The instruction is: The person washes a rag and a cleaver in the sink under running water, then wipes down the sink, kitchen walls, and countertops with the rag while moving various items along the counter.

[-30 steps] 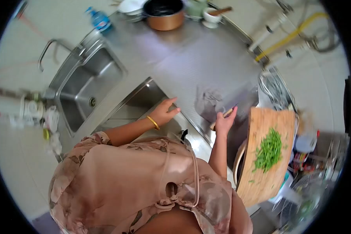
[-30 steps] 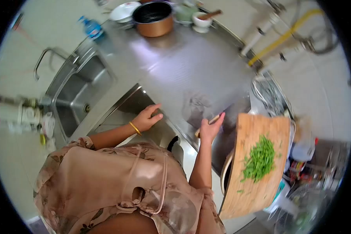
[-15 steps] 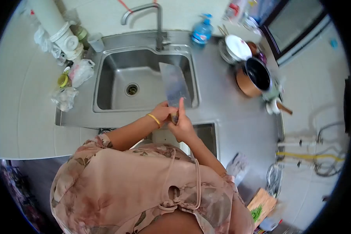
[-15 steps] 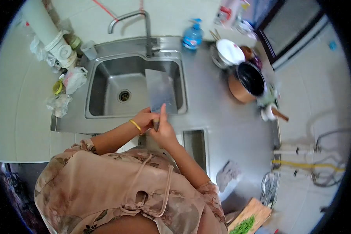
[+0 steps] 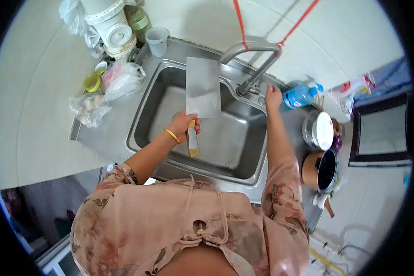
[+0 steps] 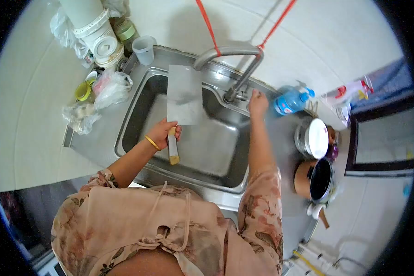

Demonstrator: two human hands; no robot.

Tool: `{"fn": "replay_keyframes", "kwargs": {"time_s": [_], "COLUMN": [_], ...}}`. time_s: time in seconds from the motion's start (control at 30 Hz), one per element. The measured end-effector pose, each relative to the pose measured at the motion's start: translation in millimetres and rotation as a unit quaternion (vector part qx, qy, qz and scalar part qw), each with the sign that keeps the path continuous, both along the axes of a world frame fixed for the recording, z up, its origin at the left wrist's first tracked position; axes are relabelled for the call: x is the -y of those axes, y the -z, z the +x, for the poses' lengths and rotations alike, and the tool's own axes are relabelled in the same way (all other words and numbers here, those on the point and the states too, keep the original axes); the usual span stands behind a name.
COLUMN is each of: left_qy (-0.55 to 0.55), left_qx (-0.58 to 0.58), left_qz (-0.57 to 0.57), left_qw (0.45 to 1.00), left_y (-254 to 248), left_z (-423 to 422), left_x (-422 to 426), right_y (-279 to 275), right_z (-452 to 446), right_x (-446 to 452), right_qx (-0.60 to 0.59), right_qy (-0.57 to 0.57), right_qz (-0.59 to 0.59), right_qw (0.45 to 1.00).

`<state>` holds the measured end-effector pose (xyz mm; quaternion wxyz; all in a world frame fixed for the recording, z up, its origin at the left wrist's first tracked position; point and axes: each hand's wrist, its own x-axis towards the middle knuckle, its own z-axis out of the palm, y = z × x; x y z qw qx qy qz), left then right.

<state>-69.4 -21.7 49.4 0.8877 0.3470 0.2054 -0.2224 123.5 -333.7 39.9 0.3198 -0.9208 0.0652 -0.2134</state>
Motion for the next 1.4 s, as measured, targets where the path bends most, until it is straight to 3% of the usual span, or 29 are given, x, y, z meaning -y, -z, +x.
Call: {"fn": "replay_keyframes", "kwargs": {"time_s": [0.07,0.17,0.3,0.4,0.5,0.6,0.7,0.77,0.83,0.87,0.9,0.93,1.0,1.03,1.1,1.13,1.23,1.33,1.4], "left_qy": [-0.003,-0.014,-0.056,-0.074,-0.045,-0.049,-0.059,-0.094,-0.089,-0.067,-0.046,-0.107,-0.229,-0.166,-0.04,-0.046,0.002,0.018,0.015], "left_qx": [0.0,0.015,-0.001,-0.046,-0.006,0.007,0.001,-0.013,0.003,0.025,0.047,0.015,-0.047,-0.036,-0.017,-0.01,-0.03,-0.023,-0.023], "left_qz": [0.013,0.032,0.048,0.065,0.044,0.014,-0.03,-0.001,0.018,0.024,0.03,0.042,0.064,0.082,0.119,0.12,0.163,0.124,0.114], "left_qw": [1.0,0.999,0.997,0.994,0.998,0.999,0.998,0.995,0.996,0.997,0.997,0.993,0.97,0.982,0.992,0.992,0.986,0.992,0.993], "left_y": [5.4,10.7,18.9,19.0,28.3,39.4,27.9,13.2,13.7,22.6,26.8,23.9,14.6,12.4,11.5,11.1,6.1,-12.1,-14.0], "left_z": [1.8,11.1,23.2,31.7,36.5,41.7,47.6,50.1,52.5,53.4,54.0,53.7,49.1,42.8,23.4,13.9,-6.8,-19.5,-20.5], "left_x": [2.0,2.5,9.4,16.5,17.0,18.3,20.7,26.2,25.0,22.5,20.9,25.1,37.2,32.1,17.7,17.8,7.8,-2.8,-6.2], "right_y": [32.0,13.5,30.3,52.6,48.5,60.9,19.9,14.9,-19.0,-24.5,-38.3,-17.3,-27.2,-29.0,-10.0,-5.4,-4.9,1.5,3.8], "right_z": [51.8,71.7,74.0,84.0,73.2,82.0,47.2,7.7,-56.7,-83.1,-108.6,-112.3,-121.2,-118.7,-104.5,-95.5,-56.2,-36.6,-58.4], "right_x": [10.8,-7.1,-12.5,5.6,11.9,22.1,-4.7,-22.6,-59.1,-78.3,-107.4,-119.1,-157.4,-170.2,-182.6,-191.1,-197.9,-196.3,-203.2], "right_qx": [-0.022,-0.235,-0.176,-0.213,-0.182,-0.261,-0.19,0.037,-0.059,-0.009,-0.062,0.035,-0.09,-0.142,-0.069,-0.031,-0.062,-0.06,-0.054], "right_qy": [0.025,-0.049,-0.023,-0.023,-0.075,-0.031,0.001,-0.031,-0.124,-0.244,-0.305,-0.42,-0.532,-0.566,-0.578,-0.583,-0.508,-0.408,-0.454], "right_qz": [-0.056,-0.13,-0.144,-0.079,-0.149,0.01,-0.041,0.005,0.107,0.088,0.206,0.019,-0.019,-0.018,-0.097,-0.133,-0.199,-0.179,-0.179], "right_qw": [0.998,0.962,0.974,0.974,0.969,0.965,0.981,0.999,0.985,0.966,0.928,0.907,0.842,0.812,0.807,0.801,0.836,0.893,0.871]}}
